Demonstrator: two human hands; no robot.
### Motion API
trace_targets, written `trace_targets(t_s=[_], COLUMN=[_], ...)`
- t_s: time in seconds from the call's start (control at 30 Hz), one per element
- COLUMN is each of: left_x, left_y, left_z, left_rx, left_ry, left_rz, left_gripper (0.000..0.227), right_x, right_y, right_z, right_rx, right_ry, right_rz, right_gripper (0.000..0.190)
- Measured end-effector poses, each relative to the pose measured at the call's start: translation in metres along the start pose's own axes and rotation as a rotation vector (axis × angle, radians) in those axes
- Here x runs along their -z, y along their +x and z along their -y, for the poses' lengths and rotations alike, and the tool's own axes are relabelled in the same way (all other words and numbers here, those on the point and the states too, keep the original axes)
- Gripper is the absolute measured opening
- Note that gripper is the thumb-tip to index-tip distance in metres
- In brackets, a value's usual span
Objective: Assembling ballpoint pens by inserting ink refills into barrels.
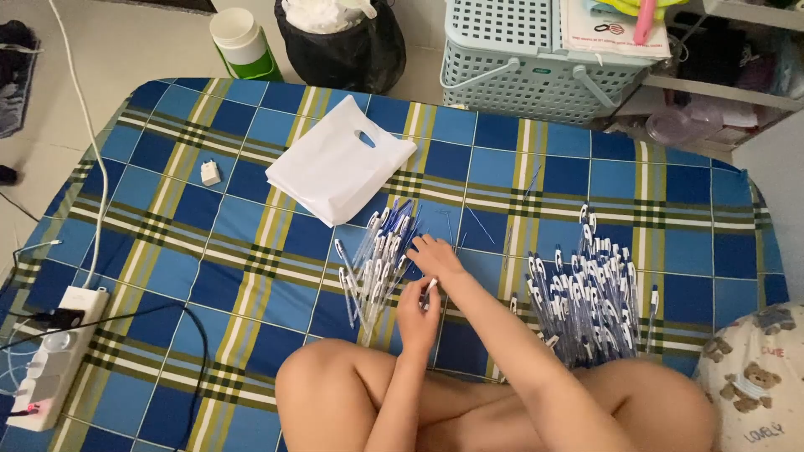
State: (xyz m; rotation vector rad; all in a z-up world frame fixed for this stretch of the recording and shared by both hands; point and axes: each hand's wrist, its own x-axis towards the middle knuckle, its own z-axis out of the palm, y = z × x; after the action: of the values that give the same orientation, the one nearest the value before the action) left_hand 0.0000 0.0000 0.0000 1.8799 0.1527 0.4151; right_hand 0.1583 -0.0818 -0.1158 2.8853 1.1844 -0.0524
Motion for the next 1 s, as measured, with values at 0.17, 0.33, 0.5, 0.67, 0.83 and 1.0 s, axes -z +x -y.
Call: trace_targets(t_s=[0.17, 0.33, 0.5, 0.67, 0.83, 1.0], left_x=[0.001, 0.003, -0.002, -0.001, -0.004, -0.009], left_y=[-0.002, -0.002, -0.003, -0.003, -0.002, -0.008], left_z=[-0.001, 0.000, 0.008, 0.004, 0.000, 0.007], left_rx=[0.012, 0.011, 0.058, 0.099, 0.121, 0.280], left_ry=[0.023, -0.035, 0.010, -0.019, -0.088, -0.185], left_rz=[0.027, 0.057, 0.042, 0.077, 0.138, 0.246], left_gripper=[0.017, 0.020, 0.019, 0.022, 0.025, 0.019], right_x=[0.005, 0.036, 0.080, 0.102, 0.160, 0.176], right_y=[-0.011, -0.029, -0.046, -0.082, -0.140, -0.186], right_z=[-0.005, -0.010, -0.017, -0.024, -0.020, -0.007], right_rx=[0.020, -0.049, -0.471, -0.594, -0.603, -0.771], right_ry=[0.011, 0.075, 0.904, 1.424, 1.483, 1.647], right_rz=[-0.126, -0.203, -0.126, -0.117, -0.115, -0.263], right_gripper=[0.011, 0.010, 0.018, 0.022, 0.025, 0.027])
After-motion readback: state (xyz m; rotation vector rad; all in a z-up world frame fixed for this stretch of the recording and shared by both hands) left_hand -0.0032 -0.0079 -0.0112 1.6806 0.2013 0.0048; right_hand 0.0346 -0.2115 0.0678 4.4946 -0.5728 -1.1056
